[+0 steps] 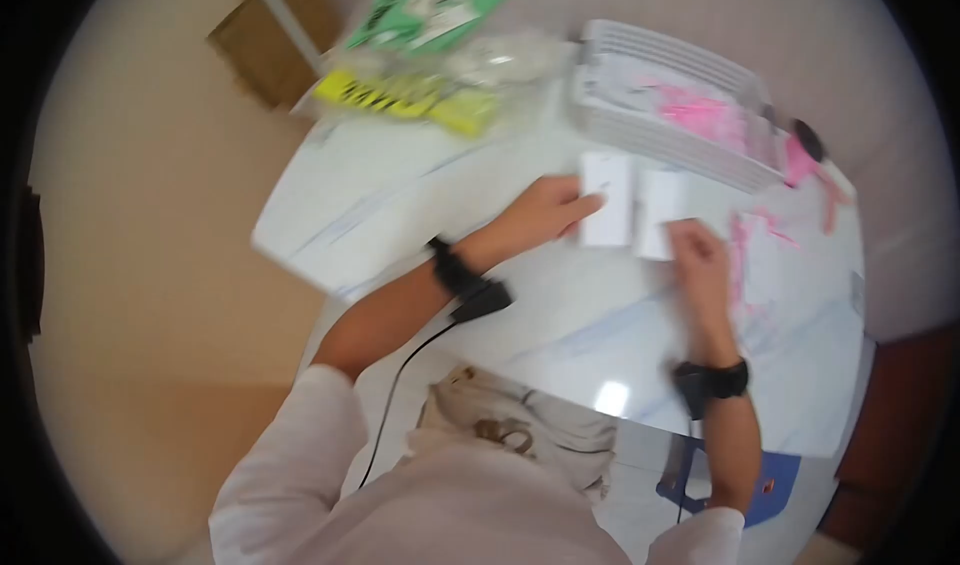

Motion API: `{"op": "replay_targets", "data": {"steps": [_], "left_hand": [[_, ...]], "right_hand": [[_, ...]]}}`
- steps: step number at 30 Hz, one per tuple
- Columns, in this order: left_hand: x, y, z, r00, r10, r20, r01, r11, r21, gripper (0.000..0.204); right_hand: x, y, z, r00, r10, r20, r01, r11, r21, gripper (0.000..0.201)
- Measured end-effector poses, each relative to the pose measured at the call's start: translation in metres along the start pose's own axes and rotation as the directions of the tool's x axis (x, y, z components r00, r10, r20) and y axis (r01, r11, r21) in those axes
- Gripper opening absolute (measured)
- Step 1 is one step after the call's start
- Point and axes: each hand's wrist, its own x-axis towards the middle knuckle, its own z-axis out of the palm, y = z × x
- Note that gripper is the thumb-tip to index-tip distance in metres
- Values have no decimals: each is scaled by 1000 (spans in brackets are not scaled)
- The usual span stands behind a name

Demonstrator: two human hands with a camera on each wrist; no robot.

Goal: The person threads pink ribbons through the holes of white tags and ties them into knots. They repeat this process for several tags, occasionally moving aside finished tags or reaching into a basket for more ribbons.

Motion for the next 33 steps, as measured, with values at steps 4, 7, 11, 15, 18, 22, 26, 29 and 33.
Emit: {"op": "replay_targets", "data": {"steps": [4,7,11,15,18,22,26,29,33], "left_hand": [[-18,19,15,992,-52,119,65,992,-104,25],[-23,11,27,995,-2,98,16,990,-142,26],[-30,17,29,996,-32,88,45,989,-144,26],[-33,20,34,986,-98,131,108,992,-68,25],[-39,25,39,971,-69,230,86,994,-65,27],[-41,22,42,975,-65,213,65,998,5,25],[-42,23,43,984,7,175,-10,1000,16,26],[-42,23,41,982,15,191,-20,1000,23,26],[-43,27,39,979,-9,205,5,1000,24,27]], "right_hand": [[-20,-15,27,993,-66,102,68,998,-17,15],[-30,-27,33,991,-72,116,81,993,-80,21],[-37,-36,28,984,-80,161,126,944,-304,18],[-33,-39,25,992,-120,-31,118,992,-49,12],[-30,-31,24,995,-83,49,75,986,151,11],[-31,-31,23,994,-62,91,47,985,164,11],[-33,-33,23,993,-82,79,68,983,172,13],[-33,-35,23,992,-89,84,74,984,164,13],[-32,-31,23,989,-122,86,108,982,153,13]]}}
